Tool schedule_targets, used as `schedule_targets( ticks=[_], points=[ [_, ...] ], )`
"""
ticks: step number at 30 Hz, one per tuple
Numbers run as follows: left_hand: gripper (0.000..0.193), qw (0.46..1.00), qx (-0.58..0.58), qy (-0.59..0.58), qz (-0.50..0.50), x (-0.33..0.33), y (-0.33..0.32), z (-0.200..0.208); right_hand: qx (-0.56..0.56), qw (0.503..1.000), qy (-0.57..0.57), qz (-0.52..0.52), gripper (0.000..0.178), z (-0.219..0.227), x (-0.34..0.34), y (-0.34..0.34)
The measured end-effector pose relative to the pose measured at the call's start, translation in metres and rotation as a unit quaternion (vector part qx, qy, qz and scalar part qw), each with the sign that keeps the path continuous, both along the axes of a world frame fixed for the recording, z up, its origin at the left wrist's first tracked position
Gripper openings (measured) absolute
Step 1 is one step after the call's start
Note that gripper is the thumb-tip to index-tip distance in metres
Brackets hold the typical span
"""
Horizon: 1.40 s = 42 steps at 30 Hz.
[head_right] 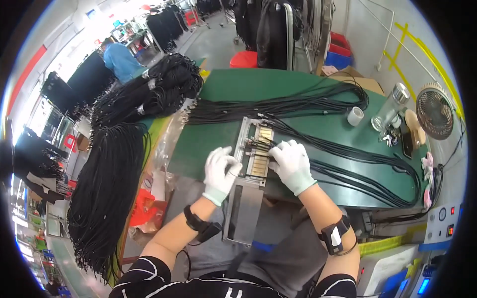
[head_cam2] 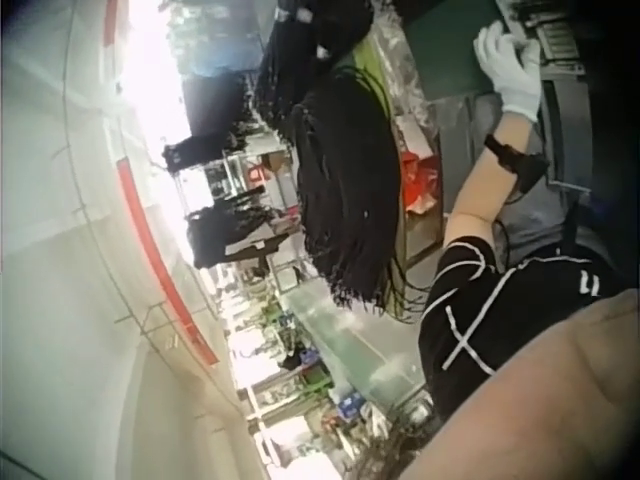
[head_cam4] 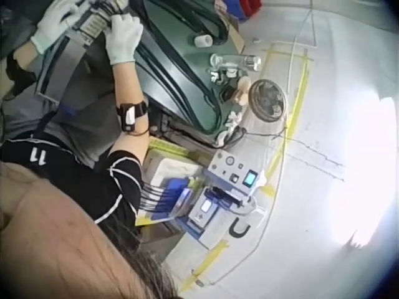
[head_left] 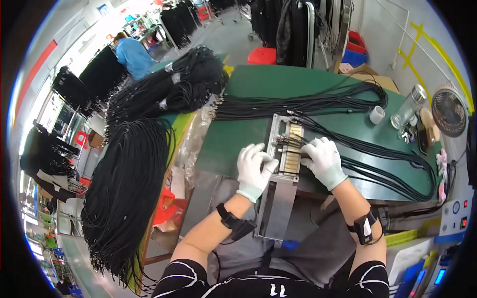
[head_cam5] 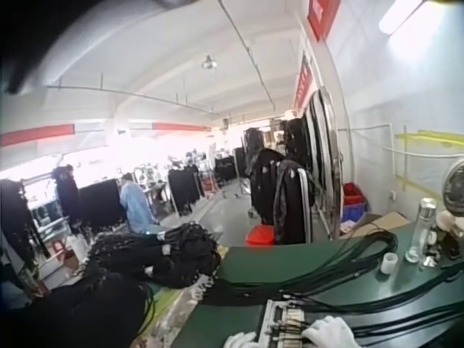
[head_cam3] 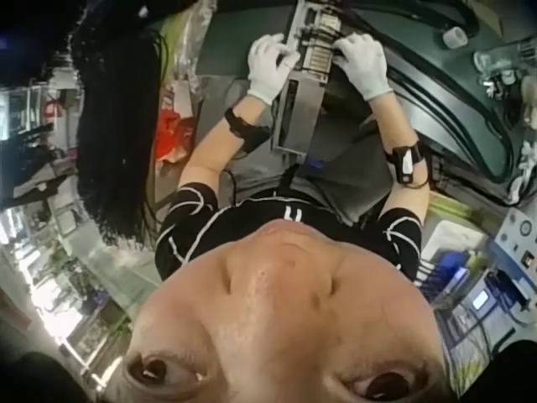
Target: The person places a metal fixture onto a machine, removes it, and sets it on a table. They then gather a bundle of black cables and arrange them individually into the slots of the fixture.
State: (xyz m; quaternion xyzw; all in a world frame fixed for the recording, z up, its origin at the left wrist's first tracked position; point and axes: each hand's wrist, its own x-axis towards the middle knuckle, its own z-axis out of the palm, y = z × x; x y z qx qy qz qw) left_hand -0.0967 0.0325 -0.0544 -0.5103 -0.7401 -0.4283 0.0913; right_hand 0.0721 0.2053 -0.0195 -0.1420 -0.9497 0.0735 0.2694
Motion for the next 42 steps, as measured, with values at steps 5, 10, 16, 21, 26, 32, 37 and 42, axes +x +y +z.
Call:
schedule_targets(
  ticks=[5, 10, 16, 21, 26, 32, 37, 42],
  points=[
    [0.019, 1.000, 0.001, -0.011, -0.004, -0.003, -0.003, 0.005, 0.037, 0.999, -0.030, 0.011, 0.020, 0.004, -0.006, 0.006],
    [0.016, 0.999, 0.027, -0.015, -0.015, -0.001, -0.002, 0.008, 0.026, 0.996, 0.051, 0.074, 0.016, 0.008, -0.006, -0.006],
    [0.009, 0.988, 0.055, -0.093, -0.111, 0.004, -0.004, 0.005, -0.183, 0.975, 0.021, 0.126, 0.010, -0.005, -0.001, -0.019],
    [0.009, 0.991, 0.081, -0.076, -0.076, -0.006, -0.004, 0.000, -0.361, 0.925, -0.006, 0.117, 0.010, 0.005, 0.013, -0.002],
    [0.009, 0.992, 0.077, -0.093, -0.034, -0.018, -0.004, 0.007, -0.112, 0.988, 0.031, 0.099, 0.012, 0.013, 0.000, 0.001],
    [0.013, 0.995, 0.046, -0.091, -0.023, -0.016, -0.001, -0.002, -0.057, 0.996, -0.012, 0.071, 0.013, 0.006, 0.005, -0.002],
    [0.015, 0.995, 0.038, -0.090, -0.029, -0.014, -0.004, -0.002, -0.029, 0.997, -0.011, 0.071, 0.013, 0.004, 0.007, -0.005],
    [0.018, 0.998, -0.015, -0.036, -0.041, -0.009, -0.002, 0.003, -0.022, 0.996, -0.028, 0.078, 0.013, 0.009, 0.006, -0.012]
  ],
)
